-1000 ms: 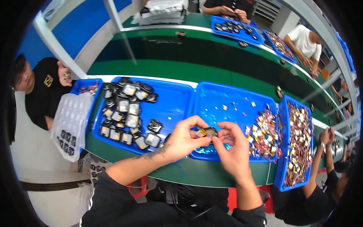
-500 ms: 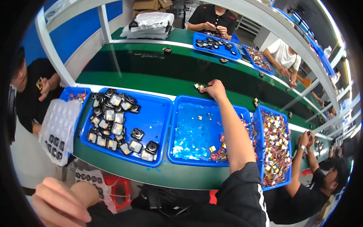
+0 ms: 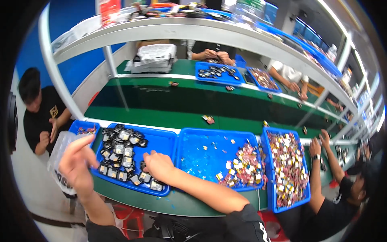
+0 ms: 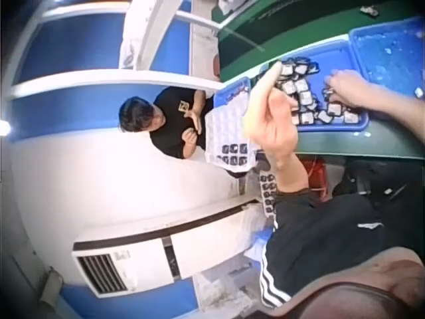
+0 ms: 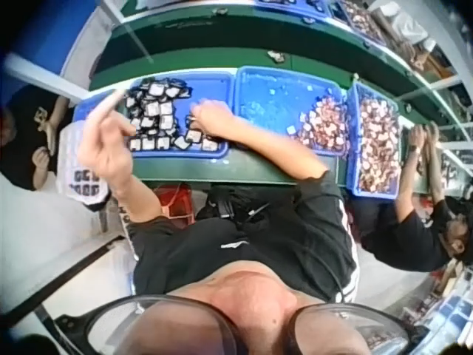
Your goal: Assemble small electronic components by manually fitting plastic and metallic parts into a housing tray.
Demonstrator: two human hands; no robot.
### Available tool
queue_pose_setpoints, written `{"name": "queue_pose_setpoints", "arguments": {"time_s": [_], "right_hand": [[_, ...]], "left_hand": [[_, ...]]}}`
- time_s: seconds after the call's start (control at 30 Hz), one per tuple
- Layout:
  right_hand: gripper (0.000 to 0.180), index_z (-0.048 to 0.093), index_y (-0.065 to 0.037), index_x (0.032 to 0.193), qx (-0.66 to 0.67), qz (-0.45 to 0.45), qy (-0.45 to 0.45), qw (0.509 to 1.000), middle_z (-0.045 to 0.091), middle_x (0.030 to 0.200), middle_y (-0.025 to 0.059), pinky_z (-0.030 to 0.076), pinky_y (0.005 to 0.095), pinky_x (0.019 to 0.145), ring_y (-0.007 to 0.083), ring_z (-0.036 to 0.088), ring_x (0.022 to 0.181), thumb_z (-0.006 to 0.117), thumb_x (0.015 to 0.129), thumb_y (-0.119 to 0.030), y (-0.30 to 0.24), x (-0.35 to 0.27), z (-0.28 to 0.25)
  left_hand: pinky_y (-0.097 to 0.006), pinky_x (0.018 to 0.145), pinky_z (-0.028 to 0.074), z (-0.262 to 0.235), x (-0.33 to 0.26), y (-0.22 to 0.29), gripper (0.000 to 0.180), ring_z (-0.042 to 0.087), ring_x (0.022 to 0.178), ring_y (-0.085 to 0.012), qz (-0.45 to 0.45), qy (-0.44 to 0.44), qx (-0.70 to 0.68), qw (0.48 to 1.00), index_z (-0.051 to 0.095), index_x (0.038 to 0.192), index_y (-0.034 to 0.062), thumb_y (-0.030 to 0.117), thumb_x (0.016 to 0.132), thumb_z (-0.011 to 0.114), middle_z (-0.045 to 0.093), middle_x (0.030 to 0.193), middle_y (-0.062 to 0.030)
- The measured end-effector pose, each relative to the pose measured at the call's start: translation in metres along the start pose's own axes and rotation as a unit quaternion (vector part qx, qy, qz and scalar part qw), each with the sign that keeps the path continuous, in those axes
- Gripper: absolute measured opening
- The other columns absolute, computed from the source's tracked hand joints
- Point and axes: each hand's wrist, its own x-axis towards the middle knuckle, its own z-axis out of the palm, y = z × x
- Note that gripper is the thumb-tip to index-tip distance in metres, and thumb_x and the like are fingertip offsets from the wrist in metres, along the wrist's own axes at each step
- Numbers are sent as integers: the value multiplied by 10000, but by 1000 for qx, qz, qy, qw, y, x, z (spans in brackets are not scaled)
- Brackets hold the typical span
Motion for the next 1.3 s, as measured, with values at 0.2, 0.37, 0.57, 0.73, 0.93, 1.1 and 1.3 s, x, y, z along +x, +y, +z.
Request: {"name": "queue_pose_setpoints", "arguments": {"time_s": [0.2,0.37,0.57,0.73,0.93,1.1,1.3], "right_hand": [[191,585,-60,947,80,-60,188,977,583,935,117,528,436,691,338,629,839,672,776,-62,-4,-29,-50],[286,646,-69,1087,181,-127,228,948,648,1011,112,543,340,759,282,648,909,636,810,1,34,-73,-87],[191,679,-49,922,-304,296,138,895,652,930,170,539,444,769,334,648,922,710,801,-194,184,-138,-115],[98,658,-43,851,-250,329,133,901,652,889,163,535,447,759,361,648,849,689,806,-125,191,-148,-103],[47,550,-12,871,-65,230,372,897,618,795,130,498,365,675,275,621,750,593,882,-28,145,-138,-111],[134,660,0,1023,255,209,364,871,640,838,20,458,214,612,72,561,759,612,900,-25,99,-127,-91],[91,656,23,965,423,206,266,841,664,900,38,502,224,737,83,610,833,646,878,1,58,-121,-75]], "left_hand": [[-239,518,443,54,-57,-104,383,549,576,-115,-411,-312,-128,847,601,1185,18,313,1039,406,649,816,-70],[-224,482,416,117,-59,-89,336,551,574,-99,-467,-302,-464,690,608,1072,-6,287,1034,448,628,812,-82],[-240,665,542,154,-48,-80,262,666,759,-144,-476,-253,-442,717,583,1153,-19,161,963,590,683,1001,-143],[-306,756,588,167,-49,-81,176,695,918,-266,-488,-238,-471,695,538,1069,-6,73,931,612,659,1062,-191],[-327,722,587,160,-66,-91,175,688,927,-286,-490,-232,-497,678,461,1103,65,71,957,558,644,1086,-199],[-232,681,500,160,-65,-81,279,595,847,-143,-355,-258,-371,818,572,1224,83,84,946,588,584,1038,-69],[-296,767,502,160,-68,-69,302,607,891,-186,-105,-259,-182,943,743,1022,109,147,733,821,568,1012,-73]]}}
